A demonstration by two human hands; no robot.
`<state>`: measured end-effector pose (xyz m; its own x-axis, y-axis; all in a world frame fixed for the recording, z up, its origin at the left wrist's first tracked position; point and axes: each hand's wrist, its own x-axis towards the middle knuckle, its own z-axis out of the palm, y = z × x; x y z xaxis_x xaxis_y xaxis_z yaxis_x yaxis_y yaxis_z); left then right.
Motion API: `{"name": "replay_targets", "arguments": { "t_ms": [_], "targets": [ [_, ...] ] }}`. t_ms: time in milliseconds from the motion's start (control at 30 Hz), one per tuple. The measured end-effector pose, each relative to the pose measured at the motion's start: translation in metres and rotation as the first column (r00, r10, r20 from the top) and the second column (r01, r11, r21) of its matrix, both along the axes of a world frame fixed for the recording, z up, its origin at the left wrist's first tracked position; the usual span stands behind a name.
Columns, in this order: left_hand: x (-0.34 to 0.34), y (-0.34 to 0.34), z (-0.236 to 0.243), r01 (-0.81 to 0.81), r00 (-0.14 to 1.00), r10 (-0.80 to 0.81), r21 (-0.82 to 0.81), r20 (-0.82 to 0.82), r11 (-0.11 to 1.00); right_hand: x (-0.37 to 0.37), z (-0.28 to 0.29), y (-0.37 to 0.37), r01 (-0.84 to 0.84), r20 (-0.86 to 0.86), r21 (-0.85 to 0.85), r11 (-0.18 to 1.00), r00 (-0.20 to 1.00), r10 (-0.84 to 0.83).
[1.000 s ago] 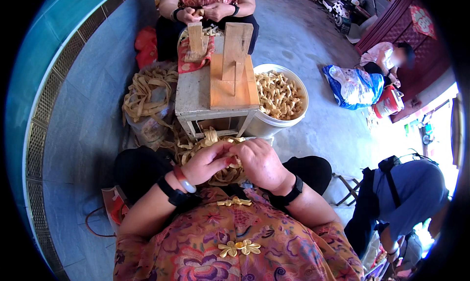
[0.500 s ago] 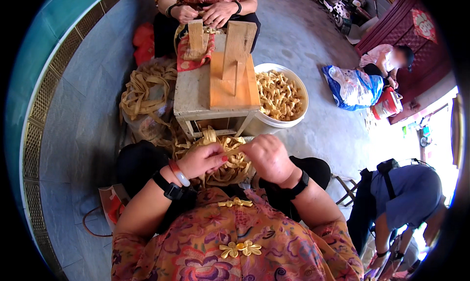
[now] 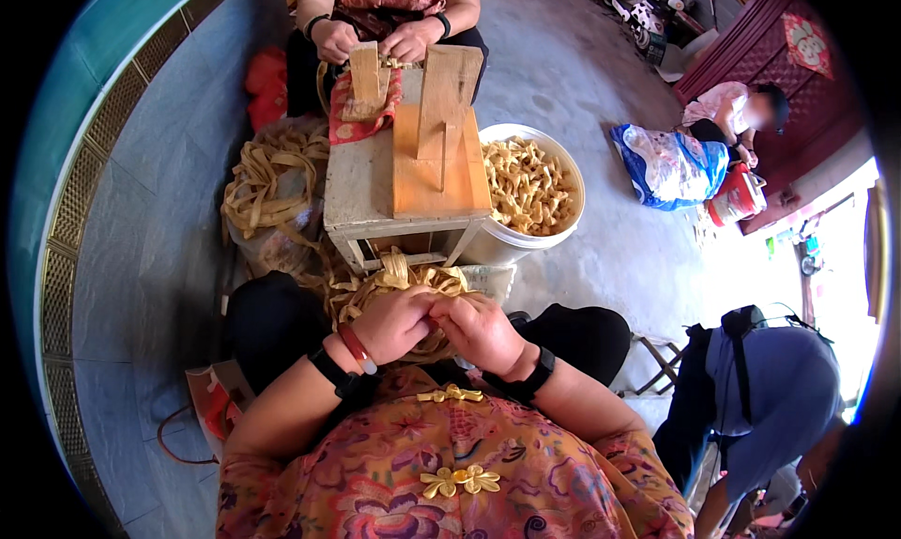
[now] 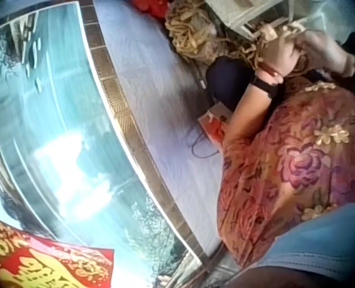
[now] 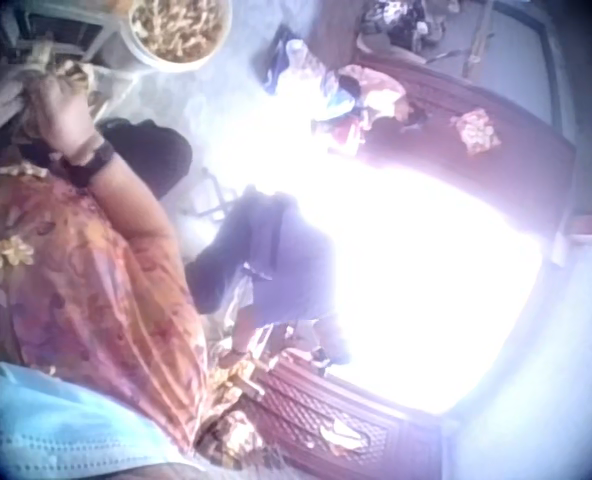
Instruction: The person twists and weaves long strips of plant-based fiber by hand into a knotted or bundled form.
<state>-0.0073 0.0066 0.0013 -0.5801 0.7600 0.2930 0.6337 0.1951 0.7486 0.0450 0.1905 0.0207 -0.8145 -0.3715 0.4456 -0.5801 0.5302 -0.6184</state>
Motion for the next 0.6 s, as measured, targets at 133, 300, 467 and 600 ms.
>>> {"name": "replay_targets", "arguments": {
  "t_ms": [133,300,467,600],
  "targets": [
    [-0.004,-0.007,-0.027,0.040,0.450,-0.294,0.310,0.843,0.950,-0.005,-0.011,0.001,0.040,-0.144,0.051,0.998,0.989,-0.032],
    [-0.001,-0.001,-0.011,-0.052,0.779,-0.087,0.202,0.621,0.978,-0.018,-0.038,0.003,0.542,0.726,-0.687,0.484,0.531,0.436],
    [-0.003,0.000,-0.009,-0.128,0.977,0.137,0.066,-0.164,0.990,-0.026,-0.034,0.012,0.536,0.800,-0.599,0.595,0.374,0.468],
    [-0.011,0.002,-0.018,-0.234,0.967,0.245,0.140,-0.070,0.962,-0.012,-0.001,-0.010,0.216,0.523,-0.124,0.968,0.844,-0.122]
  ]
}}
